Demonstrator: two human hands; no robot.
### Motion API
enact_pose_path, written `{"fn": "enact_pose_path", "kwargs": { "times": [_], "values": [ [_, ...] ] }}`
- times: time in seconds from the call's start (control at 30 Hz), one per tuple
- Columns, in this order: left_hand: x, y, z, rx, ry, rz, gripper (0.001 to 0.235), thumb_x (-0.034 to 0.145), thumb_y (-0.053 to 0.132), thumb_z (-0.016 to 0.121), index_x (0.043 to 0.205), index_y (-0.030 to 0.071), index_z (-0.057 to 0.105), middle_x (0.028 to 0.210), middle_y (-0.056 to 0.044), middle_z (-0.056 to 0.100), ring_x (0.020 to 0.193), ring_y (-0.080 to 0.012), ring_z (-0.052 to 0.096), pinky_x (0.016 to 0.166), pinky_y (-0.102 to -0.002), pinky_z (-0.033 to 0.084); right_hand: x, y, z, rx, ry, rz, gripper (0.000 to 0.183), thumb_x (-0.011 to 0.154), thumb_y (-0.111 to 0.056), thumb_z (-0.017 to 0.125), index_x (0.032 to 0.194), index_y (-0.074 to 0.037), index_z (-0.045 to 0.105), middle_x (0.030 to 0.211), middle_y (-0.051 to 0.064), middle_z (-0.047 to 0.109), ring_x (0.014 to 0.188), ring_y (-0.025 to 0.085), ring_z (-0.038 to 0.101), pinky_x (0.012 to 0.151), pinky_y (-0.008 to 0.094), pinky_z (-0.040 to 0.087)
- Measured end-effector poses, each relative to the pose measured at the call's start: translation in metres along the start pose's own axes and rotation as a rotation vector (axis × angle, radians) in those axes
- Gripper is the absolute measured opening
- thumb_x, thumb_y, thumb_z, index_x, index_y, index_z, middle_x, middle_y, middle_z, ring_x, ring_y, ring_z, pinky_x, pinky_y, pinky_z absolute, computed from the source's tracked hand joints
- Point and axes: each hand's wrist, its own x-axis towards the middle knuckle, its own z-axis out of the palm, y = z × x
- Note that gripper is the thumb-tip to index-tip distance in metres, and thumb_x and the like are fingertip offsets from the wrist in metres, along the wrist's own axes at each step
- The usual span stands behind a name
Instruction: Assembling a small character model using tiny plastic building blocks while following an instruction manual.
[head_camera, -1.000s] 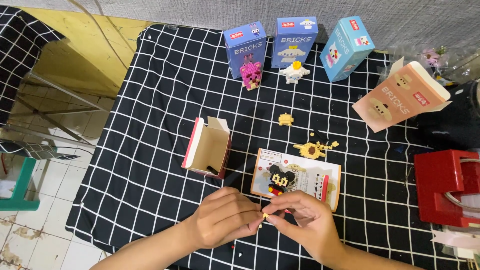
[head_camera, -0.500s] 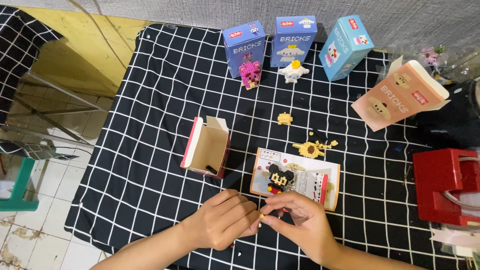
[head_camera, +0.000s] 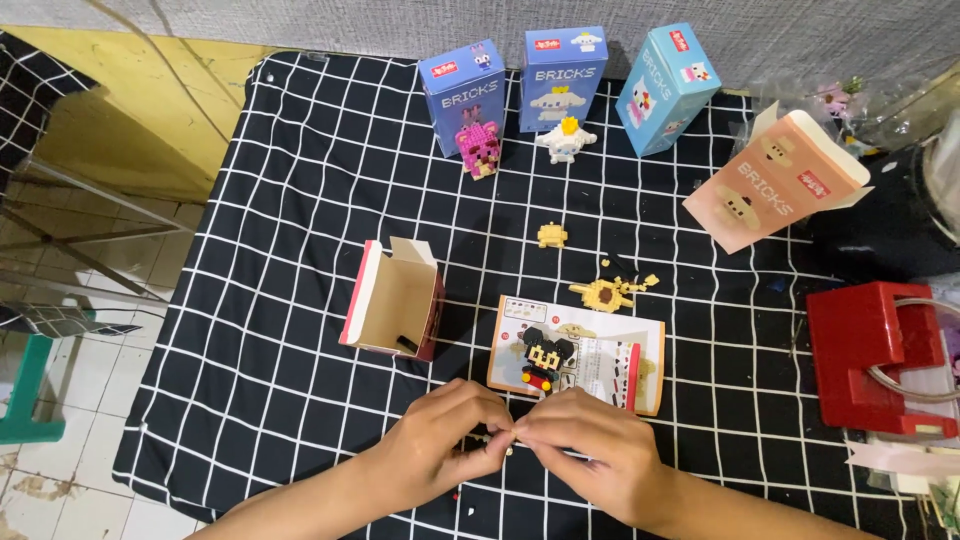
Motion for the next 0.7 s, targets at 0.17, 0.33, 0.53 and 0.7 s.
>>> {"fn": "enact_pose_path", "kwargs": {
  "times": [0.17,0.33,0.53,0.7],
  "values": [
    [-0.0025,-0.0015,0.0015,-0.179,-0.008,-0.191,0.009,0.099,0.013,0.067,0.103,0.004,0.065,0.092,-0.007,0.066,0.083,-0.0188,0.064,0.077,-0.029,0.056,0.0070,-0.0018,-0.0015,-0.112,-0.095,-0.152,0.014,0.089,0.007,0.072,0.102,0.003,0.072,0.099,0.015,0.073,0.085,0.025,0.072,0.080,0.034,0.062],
    [-0.0030,-0.0009,0.0036,-0.260,0.018,-0.274,0.009,0.097,0.013,0.070,0.099,0.005,0.067,0.091,-0.007,0.068,0.083,-0.0177,0.066,0.078,-0.029,0.057,0.0060,-0.0007,-0.0011,-0.127,-0.089,-0.158,0.015,0.088,0.007,0.073,0.101,0.002,0.072,0.098,0.014,0.071,0.082,0.025,0.070,0.079,0.034,0.062],
    [-0.0016,0.0014,0.0033,-0.295,0.030,-0.330,0.006,0.094,0.011,0.073,0.097,0.008,0.070,0.088,-0.005,0.070,0.082,-0.0153,0.067,0.078,-0.028,0.057,0.0052,0.0007,-0.0013,-0.134,-0.094,-0.185,0.014,0.087,0.007,0.075,0.100,0.003,0.072,0.098,0.014,0.073,0.084,0.024,0.073,0.079,0.035,0.063],
    [0.0008,0.0025,0.0010,-0.360,0.027,-0.382,0.005,0.091,0.007,0.073,0.096,0.008,0.071,0.088,-0.004,0.071,0.082,-0.0145,0.068,0.078,-0.027,0.058,0.0046,0.0014,-0.0030,-0.133,-0.131,-0.192,0.016,0.088,0.006,0.074,0.104,0.003,0.073,0.098,0.015,0.072,0.085,0.024,0.072,0.078,0.035,0.062]
  ]
}}
